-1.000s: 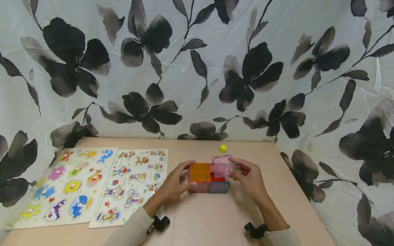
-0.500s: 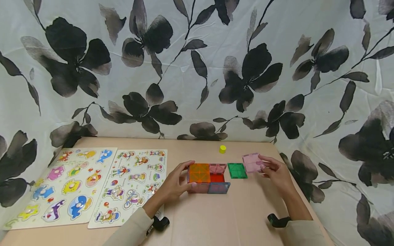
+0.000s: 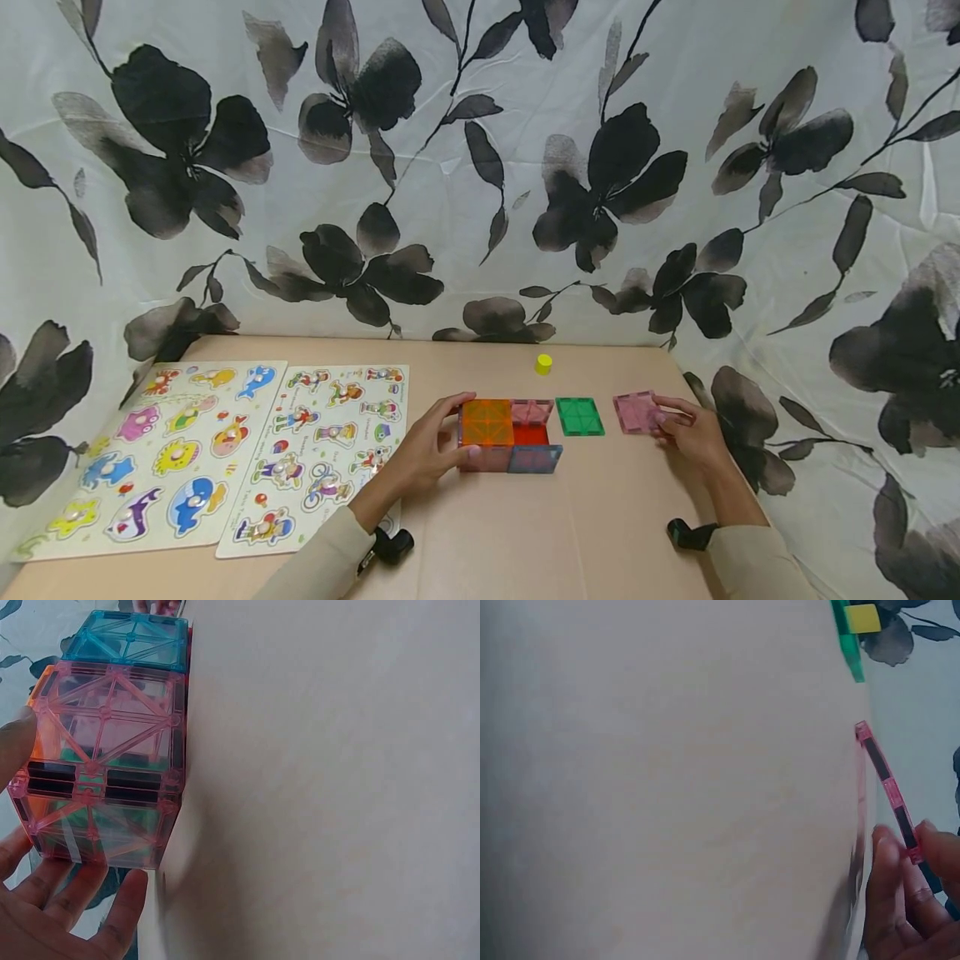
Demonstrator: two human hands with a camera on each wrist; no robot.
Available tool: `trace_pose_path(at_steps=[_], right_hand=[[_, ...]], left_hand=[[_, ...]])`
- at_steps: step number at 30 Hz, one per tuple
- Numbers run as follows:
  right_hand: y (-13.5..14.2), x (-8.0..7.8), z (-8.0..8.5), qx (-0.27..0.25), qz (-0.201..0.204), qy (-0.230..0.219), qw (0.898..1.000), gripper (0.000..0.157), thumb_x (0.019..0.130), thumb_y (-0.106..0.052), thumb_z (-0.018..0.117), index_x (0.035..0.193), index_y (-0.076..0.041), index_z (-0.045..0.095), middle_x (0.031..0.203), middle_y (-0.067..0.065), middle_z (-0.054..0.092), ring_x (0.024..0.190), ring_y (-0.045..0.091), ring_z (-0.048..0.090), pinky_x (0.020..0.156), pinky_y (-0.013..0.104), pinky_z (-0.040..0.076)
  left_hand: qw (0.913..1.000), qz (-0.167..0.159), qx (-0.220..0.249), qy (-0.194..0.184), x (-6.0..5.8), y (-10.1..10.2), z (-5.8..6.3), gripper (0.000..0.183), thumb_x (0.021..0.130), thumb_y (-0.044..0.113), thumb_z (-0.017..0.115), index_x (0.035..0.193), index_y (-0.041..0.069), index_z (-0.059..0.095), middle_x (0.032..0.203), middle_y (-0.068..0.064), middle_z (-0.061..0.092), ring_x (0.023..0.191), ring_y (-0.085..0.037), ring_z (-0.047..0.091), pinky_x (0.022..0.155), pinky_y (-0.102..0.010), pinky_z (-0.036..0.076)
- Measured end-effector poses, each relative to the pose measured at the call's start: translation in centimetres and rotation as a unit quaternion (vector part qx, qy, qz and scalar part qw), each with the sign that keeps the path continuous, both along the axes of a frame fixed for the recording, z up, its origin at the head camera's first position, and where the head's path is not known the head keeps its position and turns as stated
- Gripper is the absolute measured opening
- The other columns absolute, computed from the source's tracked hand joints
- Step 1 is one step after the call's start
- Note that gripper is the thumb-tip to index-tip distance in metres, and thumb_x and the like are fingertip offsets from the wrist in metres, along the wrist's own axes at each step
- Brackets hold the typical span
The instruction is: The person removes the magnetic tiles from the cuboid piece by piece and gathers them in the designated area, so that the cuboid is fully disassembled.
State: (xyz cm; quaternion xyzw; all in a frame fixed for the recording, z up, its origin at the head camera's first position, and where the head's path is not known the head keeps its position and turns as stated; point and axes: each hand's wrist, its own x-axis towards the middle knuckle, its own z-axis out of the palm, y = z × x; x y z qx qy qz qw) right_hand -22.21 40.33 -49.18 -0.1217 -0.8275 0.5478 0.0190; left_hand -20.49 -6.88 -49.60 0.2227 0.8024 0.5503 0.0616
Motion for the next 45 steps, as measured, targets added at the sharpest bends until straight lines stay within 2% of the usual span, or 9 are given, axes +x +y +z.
trace_pose_path(at_steps=[3, 6, 10, 14, 18, 21, 32, 38, 45], right_hand=[[-0.1, 0.1, -0.1, 0.084, -0.014, 0.007, 0.996, 0.041, 0.104, -0.003, 0.065, 0.144, 0.001, 0.062, 0.119, 0.024, 0.077, 0.09, 0.024, 0.079, 0.071, 0.029, 0.066], [-0.8, 0.9, 0.5, 0.188, -0.023, 0.018, 0.982, 0.037, 0.104, -0.008, 0.067, 0.141, -0.005, 0.068, 0.135, 0.028, 0.07, 0.11, 0.039, 0.075, 0.078, 0.035, 0.066], [-3.2, 2.2, 2.4, 0.252, 0.008, 0.075, 0.965, 0.037, 0.101, -0.008, 0.072, 0.138, -0.013, 0.072, 0.133, 0.021, 0.074, 0.117, 0.042, 0.07, 0.082, 0.033, 0.062], [-7.2, 3.7, 3.5, 0.24, 0.098, 0.118, 0.959, 0.042, 0.096, -0.009, 0.078, 0.137, -0.017, 0.073, 0.13, 0.01, 0.077, 0.115, 0.032, 0.074, 0.083, 0.021, 0.061], [-11.3, 4.9, 3.4, 0.203, 0.191, 0.1, 0.955, 0.046, 0.093, -0.011, 0.082, 0.137, -0.02, 0.073, 0.132, 0.007, 0.076, 0.116, 0.027, 0.075, 0.09, 0.028, 0.064], [-13.6, 5.5, 2.8, 0.184, 0.219, 0.084, 0.955, 0.045, 0.091, -0.012, 0.083, 0.134, -0.021, 0.075, 0.129, 0.005, 0.077, 0.11, 0.024, 0.076, 0.091, 0.032, 0.065], [-15.8, 7.0, 2.0, 0.211, 0.209, 0.137, 0.945, 0.028, 0.092, -0.01, 0.082, 0.116, -0.024, 0.082, 0.106, -0.006, 0.081, 0.088, 0.005, 0.072, 0.078, 0.022, 0.063], [-14.2, 7.7, 3.2, 0.161, 0.181, 0.098, 0.965, 0.034, 0.095, -0.013, 0.08, 0.126, -0.027, 0.079, 0.102, -0.009, 0.079, 0.089, 0.007, 0.071, 0.081, 0.022, 0.062], [-9.4, 6.5, 3.2, 0.075, 0.172, 0.054, 0.981, 0.028, 0.098, -0.007, 0.073, 0.126, -0.012, 0.077, 0.101, 0.011, 0.077, 0.087, 0.014, 0.072, 0.079, 0.029, 0.066]], left_hand=[[1.0, -0.003, 0.0, 0.005, 0.0, 0.0, 0.0, 0.08, 0.094, 0.02, 0.083, 0.161, 0.028, 0.041, 0.166, -0.001, 0.043, 0.154, -0.031, 0.042, 0.123, -0.06, 0.042], [0.9999, -0.006, 0.002, 0.009, 0.0, 0.1, 0.0, 0.08, 0.094, 0.02, 0.083, 0.161, 0.028, 0.041, 0.166, -0.001, 0.044, 0.154, -0.032, 0.042, 0.123, -0.061, 0.041], [0.9999, -0.007, 0.002, 0.01, 0.0, 0.1, 0.1, 0.08, 0.094, 0.02, 0.083, 0.161, 0.03, 0.041, 0.165, -0.001, 0.044, 0.154, -0.031, 0.042, 0.123, -0.061, 0.041], [1.0, -0.004, 0.002, 0.007, 0.0, 0.1, 0.1, 0.08, 0.094, 0.021, 0.083, 0.16, 0.032, 0.041, 0.166, 0.001, 0.044, 0.155, -0.029, 0.042, 0.124, -0.06, 0.041], [1.0, 0.0, 0.002, 0.007, 0.0, 0.1, 0.1, 0.08, 0.094, 0.02, 0.083, 0.16, 0.033, 0.042, 0.165, 0.002, 0.044, 0.154, -0.028, 0.043, 0.124, -0.059, 0.041], [1.0, 0.0, 0.002, 0.01, -0.1, 0.1, 0.0, 0.079, 0.093, 0.021, 0.083, 0.16, 0.032, 0.042, 0.165, 0.002, 0.044, 0.155, -0.029, 0.043, 0.124, -0.06, 0.04], [1.0, 0.002, -0.002, 0.008, -0.1, 0.1, 0.0, 0.079, 0.093, 0.019, 0.083, 0.16, 0.028, 0.043, 0.164, 0.002, 0.045, 0.154, -0.028, 0.044, 0.124, -0.059, 0.041], [0.9999, 0.008, -0.006, 0.006, -0.1, 0.0, 0.1, 0.078, 0.093, 0.018, 0.083, 0.159, 0.035, 0.044, 0.164, 0.004, 0.046, 0.153, -0.027, 0.044, 0.124, -0.058, 0.041], [1.0, 0.009, -0.004, 0.001, -0.1, 0.0, 0.0, 0.079, 0.093, 0.017, 0.083, 0.159, 0.034, 0.043, 0.164, 0.004, 0.045, 0.154, -0.027, 0.044, 0.124, -0.058, 0.042]])
